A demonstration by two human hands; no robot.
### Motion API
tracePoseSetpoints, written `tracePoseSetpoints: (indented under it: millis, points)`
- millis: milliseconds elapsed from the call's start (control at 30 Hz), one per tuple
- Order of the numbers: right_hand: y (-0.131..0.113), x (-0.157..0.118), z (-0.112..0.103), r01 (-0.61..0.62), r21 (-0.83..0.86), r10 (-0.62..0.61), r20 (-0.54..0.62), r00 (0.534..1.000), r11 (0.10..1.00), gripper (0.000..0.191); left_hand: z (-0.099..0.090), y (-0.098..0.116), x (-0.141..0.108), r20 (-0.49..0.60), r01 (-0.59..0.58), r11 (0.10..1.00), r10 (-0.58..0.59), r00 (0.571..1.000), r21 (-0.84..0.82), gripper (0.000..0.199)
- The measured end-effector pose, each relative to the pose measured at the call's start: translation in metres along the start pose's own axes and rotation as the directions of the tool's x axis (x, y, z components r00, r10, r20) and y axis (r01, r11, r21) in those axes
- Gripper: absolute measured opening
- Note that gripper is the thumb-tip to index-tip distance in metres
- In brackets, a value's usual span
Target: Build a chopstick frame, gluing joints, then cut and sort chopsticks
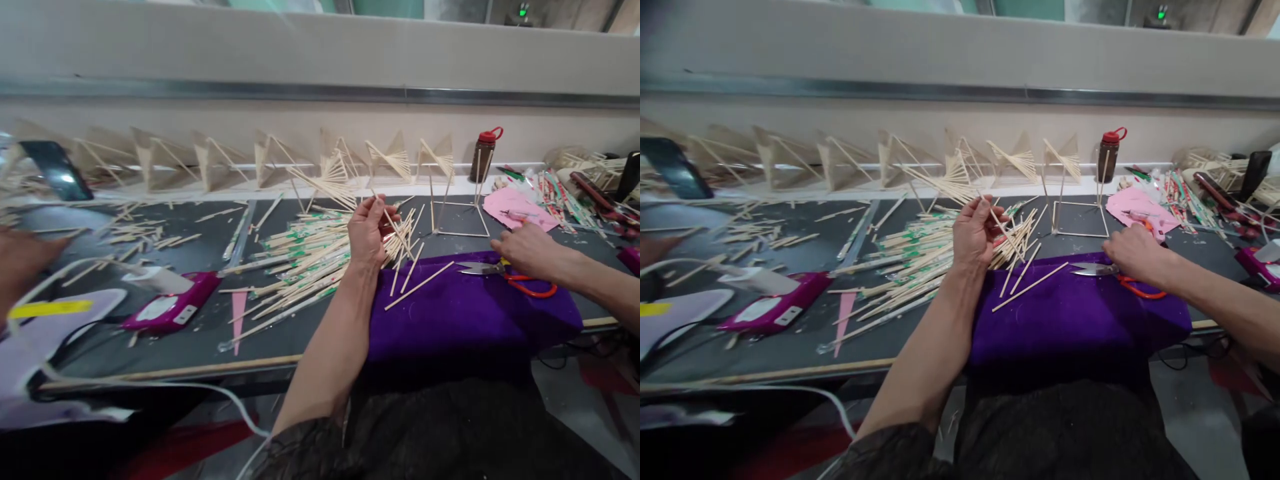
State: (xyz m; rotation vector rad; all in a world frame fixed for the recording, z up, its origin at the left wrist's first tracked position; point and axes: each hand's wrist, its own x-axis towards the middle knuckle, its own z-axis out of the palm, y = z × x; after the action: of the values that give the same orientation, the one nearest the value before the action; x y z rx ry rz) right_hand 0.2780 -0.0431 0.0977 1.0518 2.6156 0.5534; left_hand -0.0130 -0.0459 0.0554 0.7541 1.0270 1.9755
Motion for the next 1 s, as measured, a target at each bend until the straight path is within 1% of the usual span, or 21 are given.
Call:
tracePoseSetpoints:
  millis: [33,67,133,200,267,300,367,433,500,533,567,600,633,667,700,733,767,800,833,900,1000]
  points:
    - [-0.010,0.006,-0.009,0.023,0.011,-0.023,-0.026,0.999,1.000,0.026,-0.001,0.000,0.001,-0.004,-0.001,1.000,0.001,1.000,-0.008,0.043]
    - [-0.022,0.014,-0.016,0.076,0.044,-0.073,-0.064,0.995,0.996,0.025,-0.002,0.001,0.002,-0.005,-0.003,1.000,0.003,1.000,-0.018,0.043]
    - [-0.049,0.034,-0.024,0.233,0.109,-0.218,-0.138,0.966,0.966,0.022,-0.004,0.003,0.004,-0.006,-0.008,0.999,0.007,1.000,-0.038,0.043]
    - [-0.076,0.056,-0.024,0.406,0.115,-0.374,-0.229,0.899,0.906,0.023,-0.005,0.004,0.005,-0.014,-0.022,0.999,0.022,1.000,-0.044,0.043]
    - [-0.097,0.077,-0.017,0.506,0.089,-0.461,-0.302,0.835,0.858,0.025,-0.007,0.004,0.006,-0.025,-0.046,0.998,0.046,0.999,-0.036,0.042]
    - [-0.104,0.085,-0.012,0.538,0.081,-0.489,-0.323,0.810,0.839,0.023,-0.007,0.004,0.005,-0.026,-0.060,0.998,0.059,0.998,-0.029,0.041]
    - [-0.111,0.096,-0.002,0.568,0.069,-0.516,-0.339,0.787,0.820,0.019,-0.008,0.003,0.004,-0.007,-0.084,0.996,0.084,0.996,-0.009,0.040]
    - [-0.111,0.098,0.006,0.582,0.067,-0.521,-0.370,0.769,0.811,0.018,-0.007,0.001,0.001,0.029,-0.102,0.995,0.102,0.994,0.011,0.040]
    - [-0.108,0.092,0.012,0.601,0.084,-0.507,-0.453,0.733,0.794,0.020,-0.005,-0.001,-0.001,0.057,-0.114,0.993,0.113,0.992,0.028,0.041]
    - [-0.104,0.088,0.013,0.609,0.112,-0.476,-0.518,0.710,0.785,0.022,-0.004,-0.002,-0.002,0.063,-0.119,0.992,0.117,0.991,0.037,0.042]
    - [-0.100,0.084,0.014,0.610,0.162,-0.417,-0.594,0.688,0.776,0.023,-0.002,-0.003,-0.003,0.067,-0.123,0.991,0.120,0.991,0.049,0.043]
    - [-0.096,0.081,0.015,0.601,0.238,-0.320,-0.668,0.671,0.763,0.023,-0.001,-0.004,-0.003,0.072,-0.126,0.990,0.122,0.990,0.063,0.045]
    - [-0.090,0.079,0.016,0.579,0.340,-0.186,-0.726,0.663,0.741,0.023,0.001,-0.005,-0.003,0.079,-0.129,0.989,0.123,0.989,0.077,0.046]
    - [-0.084,0.079,0.017,0.547,0.459,-0.022,-0.751,0.660,0.700,0.022,0.004,-0.006,-0.004,0.090,-0.132,0.987,0.124,0.988,0.091,0.046]
    - [-0.077,0.081,0.018,0.510,0.579,0.147,-0.740,0.657,0.636,0.020,0.006,-0.008,-0.004,0.104,-0.136,0.985,0.125,0.987,0.104,0.046]
    - [-0.071,0.084,0.019,0.476,0.683,0.298,-0.697,0.652,0.554,0.018,0.009,-0.009,-0.005,0.121,-0.138,0.984,0.124,0.985,0.117,0.046]
    - [-0.064,0.088,0.021,0.449,0.762,0.418,-0.638,0.647,0.468,0.016,0.012,-0.011,-0.005,0.137,-0.140,0.981,0.122,0.983,0.131,0.045]
    - [-0.059,0.093,0.023,0.434,0.812,0.498,-0.582,0.643,0.390,0.015,0.015,-0.013,-0.007,0.152,-0.141,0.979,0.118,0.981,0.147,0.045]
    - [-0.055,0.098,0.026,0.427,0.843,0.541,-0.538,0.647,0.327,0.013,0.018,-0.015,-0.008,0.166,-0.141,0.976,0.113,0.980,0.166,0.045]
    - [-0.050,0.106,0.031,0.406,0.879,0.557,-0.473,0.682,0.250,0.012,0.022,-0.019,-0.011,0.187,-0.140,0.969,0.102,0.977,0.204,0.044]
    - [-0.050,0.112,0.034,0.361,0.907,0.535,-0.420,0.733,0.218,0.010,0.025,-0.024,-0.014,0.203,-0.145,0.958,0.095,0.974,0.246,0.042]
